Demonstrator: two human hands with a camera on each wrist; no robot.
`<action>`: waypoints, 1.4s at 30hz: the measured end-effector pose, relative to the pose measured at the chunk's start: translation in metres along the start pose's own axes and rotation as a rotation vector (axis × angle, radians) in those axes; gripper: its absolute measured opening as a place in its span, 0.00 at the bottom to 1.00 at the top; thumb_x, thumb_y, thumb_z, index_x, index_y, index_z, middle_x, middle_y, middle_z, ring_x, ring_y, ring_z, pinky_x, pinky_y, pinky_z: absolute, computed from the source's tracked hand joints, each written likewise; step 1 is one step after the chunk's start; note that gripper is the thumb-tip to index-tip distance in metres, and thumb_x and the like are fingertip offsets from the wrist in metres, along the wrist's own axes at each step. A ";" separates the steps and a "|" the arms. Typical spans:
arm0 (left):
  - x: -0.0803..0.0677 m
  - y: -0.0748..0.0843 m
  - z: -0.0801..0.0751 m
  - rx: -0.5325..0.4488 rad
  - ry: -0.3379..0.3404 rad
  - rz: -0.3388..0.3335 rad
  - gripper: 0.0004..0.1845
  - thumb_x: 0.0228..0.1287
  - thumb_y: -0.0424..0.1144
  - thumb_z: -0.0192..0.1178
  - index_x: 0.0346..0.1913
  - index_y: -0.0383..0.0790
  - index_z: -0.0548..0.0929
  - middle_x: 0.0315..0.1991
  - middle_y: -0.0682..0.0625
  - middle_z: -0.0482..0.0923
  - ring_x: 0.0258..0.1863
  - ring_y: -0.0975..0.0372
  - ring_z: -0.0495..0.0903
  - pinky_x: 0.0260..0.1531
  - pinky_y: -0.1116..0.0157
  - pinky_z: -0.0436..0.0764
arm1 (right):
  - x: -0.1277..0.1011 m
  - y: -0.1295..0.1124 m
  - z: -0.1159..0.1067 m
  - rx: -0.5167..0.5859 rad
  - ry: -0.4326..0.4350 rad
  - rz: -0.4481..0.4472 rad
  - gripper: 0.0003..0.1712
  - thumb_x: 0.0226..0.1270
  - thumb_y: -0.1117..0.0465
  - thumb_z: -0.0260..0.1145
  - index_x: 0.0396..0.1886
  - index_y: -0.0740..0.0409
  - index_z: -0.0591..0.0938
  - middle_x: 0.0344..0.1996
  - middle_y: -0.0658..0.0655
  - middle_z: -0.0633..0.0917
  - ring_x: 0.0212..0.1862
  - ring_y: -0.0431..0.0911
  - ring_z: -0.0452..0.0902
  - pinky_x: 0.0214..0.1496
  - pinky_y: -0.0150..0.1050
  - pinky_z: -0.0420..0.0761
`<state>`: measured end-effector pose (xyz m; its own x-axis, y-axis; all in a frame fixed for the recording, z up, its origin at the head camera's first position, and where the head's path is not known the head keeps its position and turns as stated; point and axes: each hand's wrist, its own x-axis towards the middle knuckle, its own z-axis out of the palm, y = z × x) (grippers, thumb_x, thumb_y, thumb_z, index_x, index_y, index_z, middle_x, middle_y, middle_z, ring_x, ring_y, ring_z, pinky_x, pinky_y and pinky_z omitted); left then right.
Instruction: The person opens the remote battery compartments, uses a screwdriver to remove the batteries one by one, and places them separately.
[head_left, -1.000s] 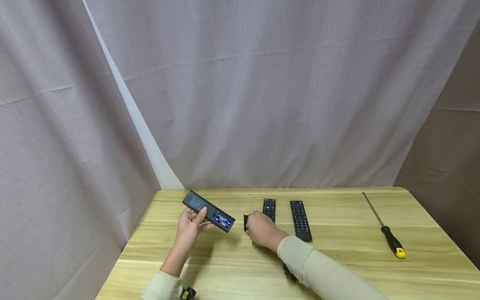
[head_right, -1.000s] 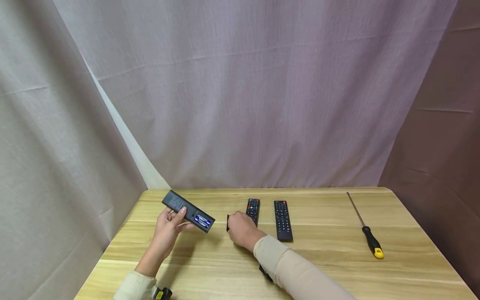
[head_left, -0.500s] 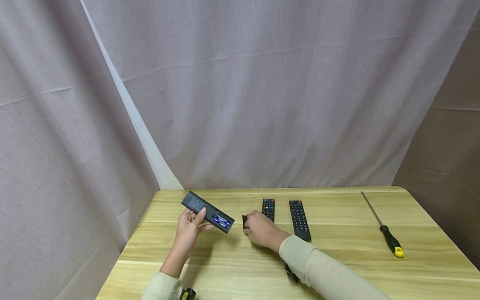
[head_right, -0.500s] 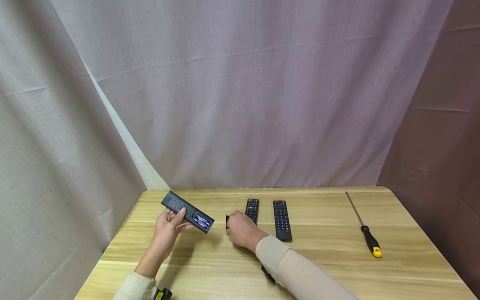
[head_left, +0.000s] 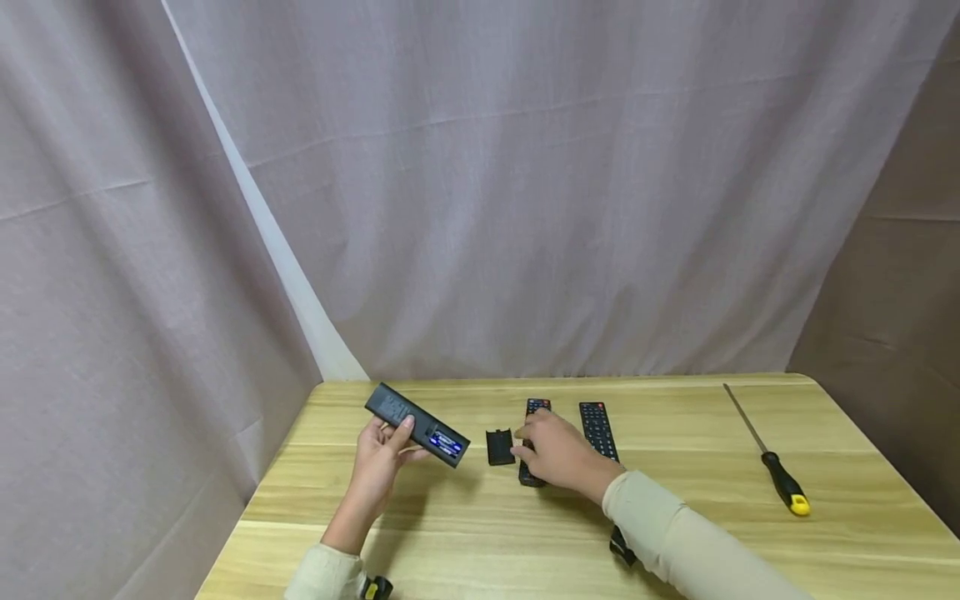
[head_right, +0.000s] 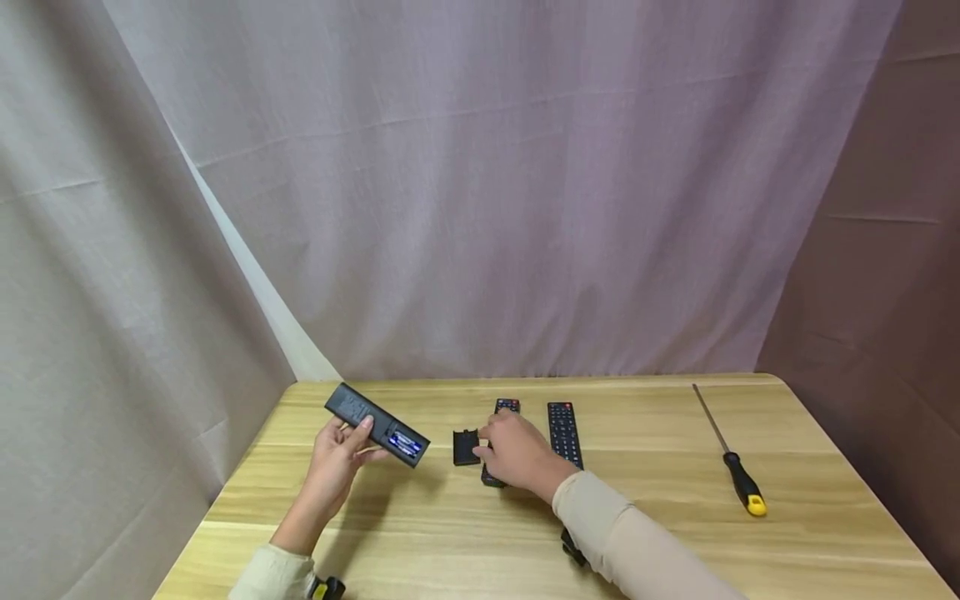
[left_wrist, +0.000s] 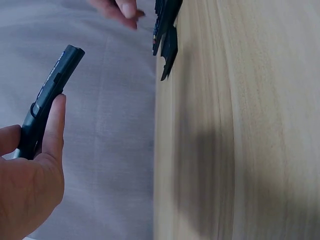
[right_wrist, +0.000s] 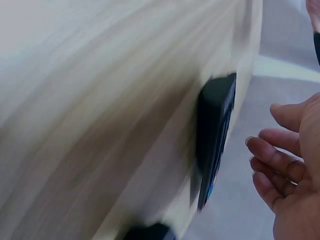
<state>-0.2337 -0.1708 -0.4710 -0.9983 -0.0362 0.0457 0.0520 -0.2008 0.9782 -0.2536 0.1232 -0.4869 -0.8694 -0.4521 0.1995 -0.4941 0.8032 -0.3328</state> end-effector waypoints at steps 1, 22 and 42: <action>0.000 0.000 0.000 0.003 -0.003 -0.001 0.13 0.82 0.32 0.57 0.62 0.31 0.72 0.38 0.52 0.91 0.36 0.62 0.92 0.43 0.57 0.96 | -0.005 0.005 -0.003 -0.003 0.005 0.016 0.18 0.76 0.53 0.71 0.55 0.60 0.91 0.54 0.59 0.91 0.61 0.55 0.84 0.68 0.56 0.87; 0.008 -0.005 0.006 0.006 -0.022 0.022 0.16 0.82 0.34 0.58 0.63 0.29 0.71 0.40 0.50 0.91 0.37 0.62 0.91 0.42 0.59 0.96 | -0.112 0.091 -0.065 -0.198 0.245 0.040 0.09 0.67 0.57 0.78 0.44 0.55 0.93 0.40 0.51 0.93 0.46 0.49 0.87 0.56 0.56 0.90; 0.007 -0.004 0.001 0.008 0.002 0.005 0.15 0.82 0.33 0.56 0.63 0.29 0.71 0.39 0.50 0.91 0.36 0.62 0.91 0.41 0.60 0.96 | -0.123 0.107 -0.076 -0.143 0.271 0.122 0.12 0.67 0.56 0.78 0.45 0.58 0.92 0.41 0.56 0.92 0.47 0.55 0.87 0.56 0.61 0.90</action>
<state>-0.2409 -0.1692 -0.4742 -0.9980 -0.0396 0.0503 0.0570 -0.1927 0.9796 -0.1987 0.2944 -0.4770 -0.8783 -0.2455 0.4104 -0.3637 0.9001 -0.2400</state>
